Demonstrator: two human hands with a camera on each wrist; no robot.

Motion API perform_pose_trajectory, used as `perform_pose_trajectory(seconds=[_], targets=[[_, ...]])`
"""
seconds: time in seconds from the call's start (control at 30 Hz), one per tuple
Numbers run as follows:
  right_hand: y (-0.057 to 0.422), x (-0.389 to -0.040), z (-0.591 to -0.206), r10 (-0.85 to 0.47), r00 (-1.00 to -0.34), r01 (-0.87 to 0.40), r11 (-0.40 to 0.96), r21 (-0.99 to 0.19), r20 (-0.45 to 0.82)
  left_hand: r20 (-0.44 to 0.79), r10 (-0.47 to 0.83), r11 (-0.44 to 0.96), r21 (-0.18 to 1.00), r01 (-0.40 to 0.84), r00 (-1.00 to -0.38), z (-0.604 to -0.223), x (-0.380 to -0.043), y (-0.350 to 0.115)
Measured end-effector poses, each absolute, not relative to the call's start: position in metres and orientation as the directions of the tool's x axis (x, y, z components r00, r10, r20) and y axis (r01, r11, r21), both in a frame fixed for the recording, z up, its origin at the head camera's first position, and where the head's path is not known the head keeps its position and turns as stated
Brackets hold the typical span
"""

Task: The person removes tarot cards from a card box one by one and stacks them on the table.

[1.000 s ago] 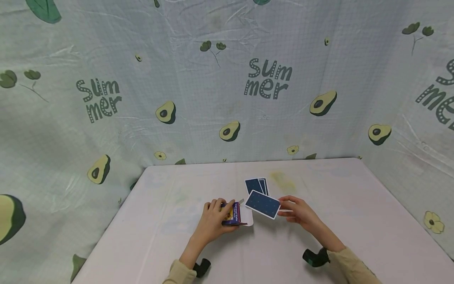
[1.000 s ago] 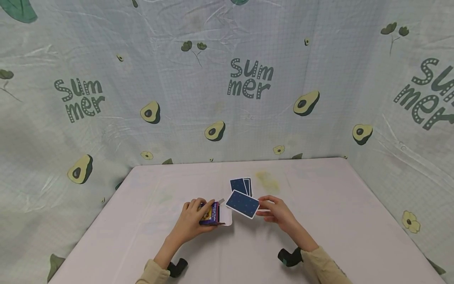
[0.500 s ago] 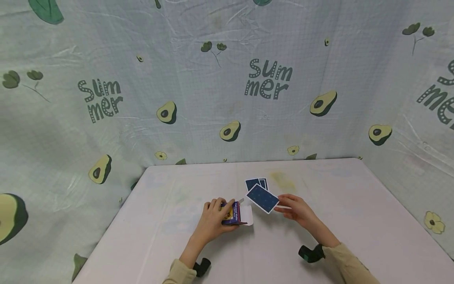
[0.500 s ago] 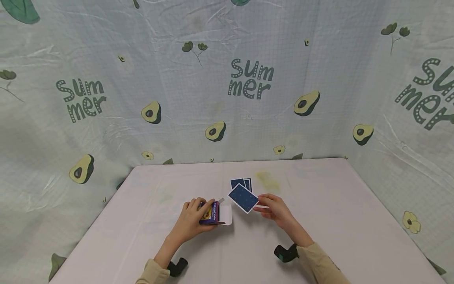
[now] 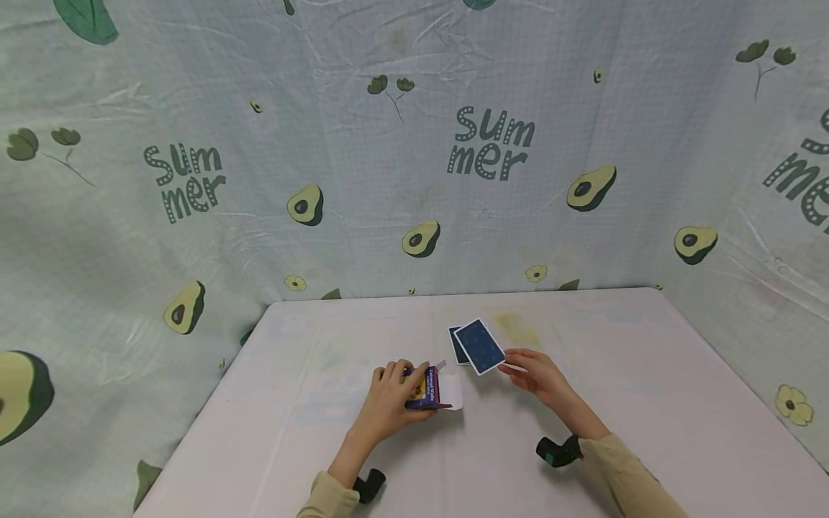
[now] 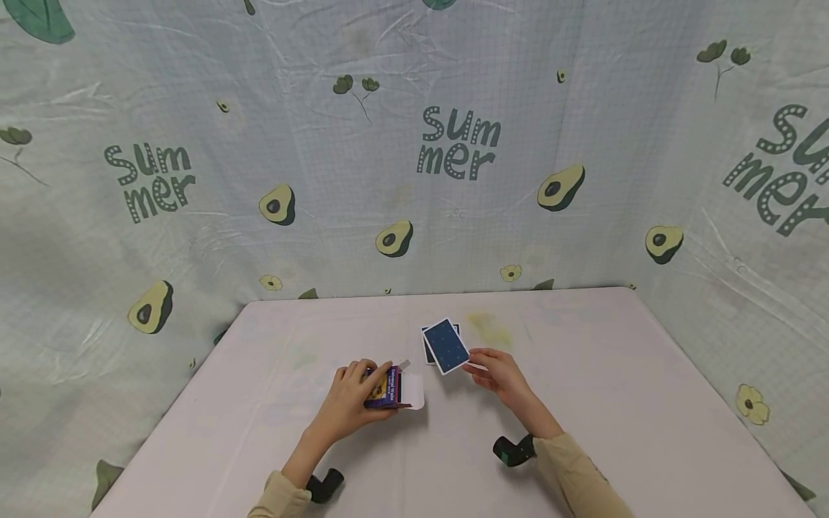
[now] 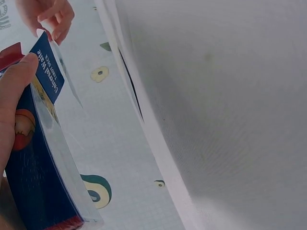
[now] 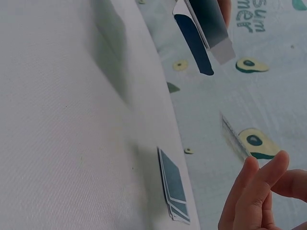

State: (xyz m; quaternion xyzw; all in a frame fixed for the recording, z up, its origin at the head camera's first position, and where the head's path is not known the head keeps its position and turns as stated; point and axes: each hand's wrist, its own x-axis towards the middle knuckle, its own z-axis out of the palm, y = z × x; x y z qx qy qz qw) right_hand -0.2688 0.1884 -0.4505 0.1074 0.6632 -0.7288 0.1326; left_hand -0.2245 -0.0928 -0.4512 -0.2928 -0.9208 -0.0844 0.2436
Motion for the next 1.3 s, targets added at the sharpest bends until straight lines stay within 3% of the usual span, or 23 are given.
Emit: perform_pose_trajectory(seconds=[1.3], targets=[[0.182, -0.299, -0.458, 0.007, -0.923, 0.378, -0.175, -0.909, -0.385, 0.470, 0.532, 0.810, -0.041, 0.585, -0.704, -0.449, -0.223, -0.084]])
